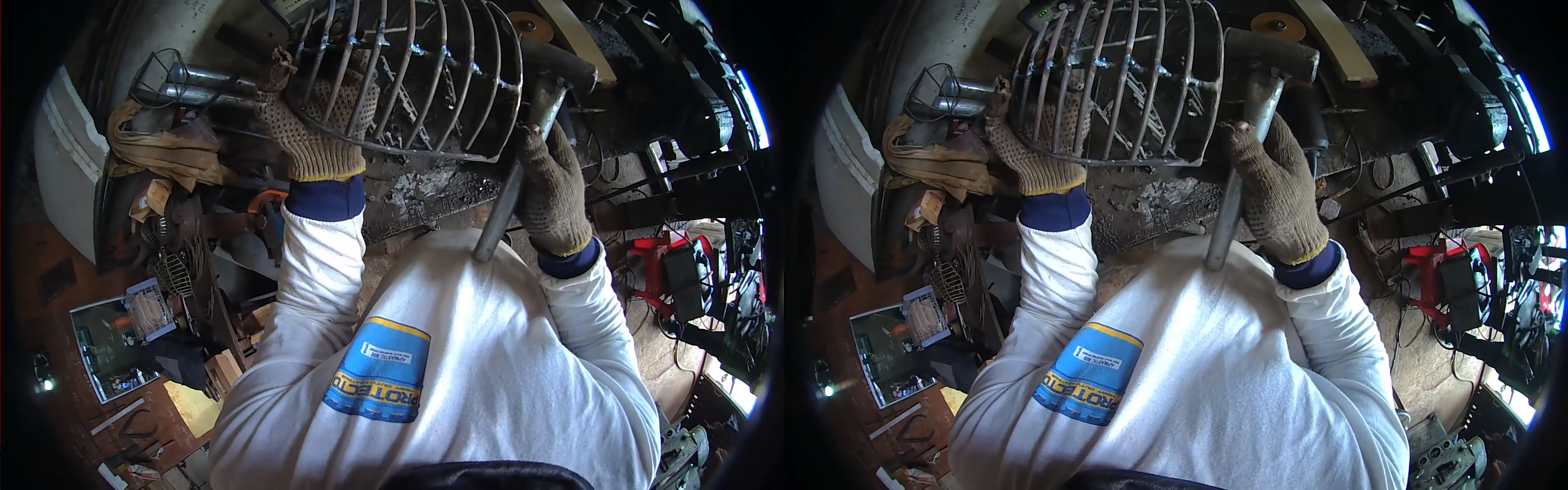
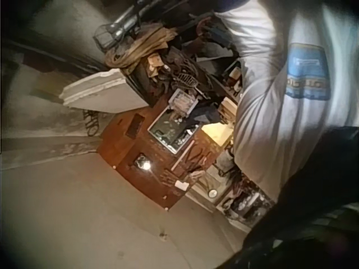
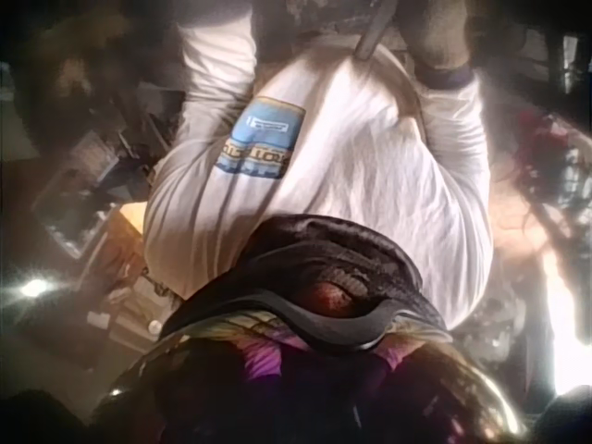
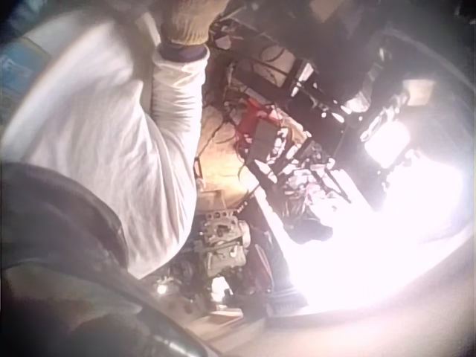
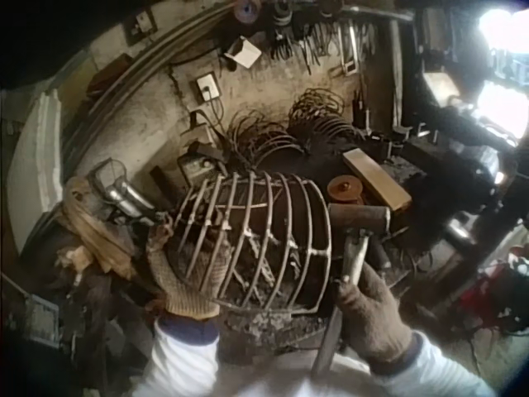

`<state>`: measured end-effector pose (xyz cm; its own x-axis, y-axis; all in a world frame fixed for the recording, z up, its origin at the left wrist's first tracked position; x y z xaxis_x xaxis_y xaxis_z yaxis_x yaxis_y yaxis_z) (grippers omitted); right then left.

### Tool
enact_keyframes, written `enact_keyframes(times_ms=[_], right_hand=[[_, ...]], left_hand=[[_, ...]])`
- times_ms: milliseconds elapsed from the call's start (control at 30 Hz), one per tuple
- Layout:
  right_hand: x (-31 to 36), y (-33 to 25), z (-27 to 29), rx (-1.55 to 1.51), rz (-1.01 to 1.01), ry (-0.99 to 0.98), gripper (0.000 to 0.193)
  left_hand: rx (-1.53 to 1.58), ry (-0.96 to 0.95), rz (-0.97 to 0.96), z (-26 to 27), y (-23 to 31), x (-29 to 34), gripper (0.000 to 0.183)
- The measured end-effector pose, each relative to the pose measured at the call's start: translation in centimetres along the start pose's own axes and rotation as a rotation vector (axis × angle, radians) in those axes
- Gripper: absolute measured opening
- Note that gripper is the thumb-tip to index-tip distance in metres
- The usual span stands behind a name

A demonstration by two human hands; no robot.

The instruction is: The person uses a hammer to strike and straighten the metal bars of a hemispherical wire cage while holding it on a workbench.

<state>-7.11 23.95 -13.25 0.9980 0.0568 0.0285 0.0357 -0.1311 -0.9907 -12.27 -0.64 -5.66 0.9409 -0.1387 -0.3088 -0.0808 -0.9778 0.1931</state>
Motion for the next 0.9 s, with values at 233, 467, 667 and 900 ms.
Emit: enact_keyframes(times_ms=[233, 467, 667, 900], right_hand=[[0.7, 0.4, -1.5, -0.423, -0.095, -0.14, 0.03], [1.1, -0.6, -3.0, -0.58, -0.101, -0.216, 0.035], [1.2, -0.5, -2.5, -0.5, -0.121, -0.147, 0.037], [1.5, -0.2, -2.7, -0.418, -0.176, -0.113, 0.034]], left_hand=[[0.044, 0.153, -0.017, 2.0, -1.5, 0.8, 0.038], [0.117, 0.116, 0.072, 0.9, -2.8, 1.4, 0.037], [0.113, 0.148, 0.075, 1.1, -3.0, 1.4, 0.036], [0.052, 0.114, 0.003, 0.3, -2.4, 1.8, 0.036]])
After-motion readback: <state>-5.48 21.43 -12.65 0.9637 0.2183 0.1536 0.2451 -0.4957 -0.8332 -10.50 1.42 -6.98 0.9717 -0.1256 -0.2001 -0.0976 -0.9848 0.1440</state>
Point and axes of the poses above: each hand's wrist, its own x-axis away from the middle knuckle, its own z-axis out of the back of the hand, y = z × x, the point moved 9 cm from there along -x, towards the middle knuckle, and after that the axes turned 10 degrees about x, right-handed, at the moved point
